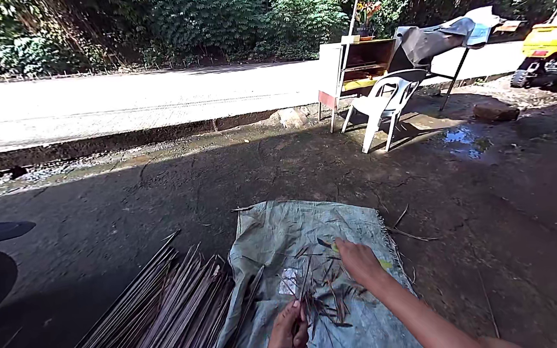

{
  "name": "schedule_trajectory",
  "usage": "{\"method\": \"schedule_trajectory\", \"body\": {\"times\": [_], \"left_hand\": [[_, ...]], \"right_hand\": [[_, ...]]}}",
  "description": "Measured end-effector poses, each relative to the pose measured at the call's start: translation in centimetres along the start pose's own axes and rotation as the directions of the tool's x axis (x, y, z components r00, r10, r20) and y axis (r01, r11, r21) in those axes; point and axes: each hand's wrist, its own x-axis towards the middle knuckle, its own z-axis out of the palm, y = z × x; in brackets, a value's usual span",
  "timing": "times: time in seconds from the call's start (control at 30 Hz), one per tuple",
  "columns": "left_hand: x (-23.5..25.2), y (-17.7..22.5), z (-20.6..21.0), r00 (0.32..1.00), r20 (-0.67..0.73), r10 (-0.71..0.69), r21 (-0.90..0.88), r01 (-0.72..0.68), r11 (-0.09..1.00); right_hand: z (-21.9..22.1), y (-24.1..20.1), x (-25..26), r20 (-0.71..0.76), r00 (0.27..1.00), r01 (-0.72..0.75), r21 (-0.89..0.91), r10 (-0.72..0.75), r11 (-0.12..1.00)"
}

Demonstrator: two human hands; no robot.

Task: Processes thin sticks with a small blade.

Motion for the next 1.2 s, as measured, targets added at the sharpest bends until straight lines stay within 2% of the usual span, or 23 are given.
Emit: {"method": "schedule_trajectory", "body": {"times": [0.07,0.2,0.27,0.33,0.47,0.53,0.6,0.73,0.8,0.93,1.07,1.13,1.2], "left_hand": [[0.4,-0.1,-0.7,0.999,-0.022,0.023,0.006,-0.023,1.000],[1.0,-0.1,-1.3,0.999,-0.026,0.039,-0.046,-0.041,0.998],[0.8,-0.2,-1.0,0.999,-0.014,0.044,-0.057,-0.045,0.997],[0.7,-0.3,-0.8,0.999,-0.016,0.043,-0.056,-0.044,0.997],[0.5,-0.5,-0.8,0.997,0.018,0.082,-0.009,-0.082,0.997],[0.2,-0.4,-1.1,0.995,0.026,0.094,0.002,-0.094,0.996],[0.1,-0.2,-1.5,0.995,0.012,0.094,0.003,-0.095,0.996],[0.2,0.2,-1.9,0.994,-0.014,0.110,-0.005,-0.110,0.994],[0.1,0.2,-1.8,0.995,-0.016,0.102,-0.042,-0.103,0.994],[-0.1,0.5,-1.9,0.997,0.052,0.057,-0.180,-0.047,0.983],[-0.1,0.3,-2.3,0.987,0.153,0.051,-0.289,-0.004,0.957],[-0.1,0.2,-2.3,0.983,0.176,0.043,-0.321,0.016,0.947],[-0.2,0.2,-2.3,0.981,0.187,0.044,-0.325,0.020,0.945]], "right_hand": [[0.1,-0.3,-0.4,-0.003,0.999,0.054,0.003,-0.054,0.999],[4.1,-3.6,-2.6,0.114,0.945,0.302,0.052,-0.306,0.952],[5.1,-4.1,-2.5,0.147,0.930,0.334,0.050,-0.338,0.941],[5.0,-3.5,-1.3,0.100,0.951,0.292,0.033,-0.294,0.956],[2.4,-0.8,1.6,0.017,1.000,0.003,0.051,-0.004,0.999],[1.2,0.1,2.3,-0.007,0.998,-0.062,0.048,0.062,0.997],[0.9,-0.7,1.6,0.012,1.000,0.002,0.070,-0.003,0.998],[3.9,-4.5,-1.3,0.116,0.940,0.307,0.116,-0.320,0.944],[4.5,-5.3,-1.6,0.144,0.923,0.344,0.107,-0.356,0.933],[3.2,-4.4,-0.1,0.061,0.976,0.205,0.066,-0.209,0.977],[1.7,-3.4,1.1,-0.007,0.998,0.068,0.084,-0.068,0.994],[1.0,-2.7,1.5,-0.009,1.000,0.007,0.143,-0.006,0.990],[0.7,-1.7,2.0,-0.013,1.000,0.020,0.331,-0.016,0.944]]}}
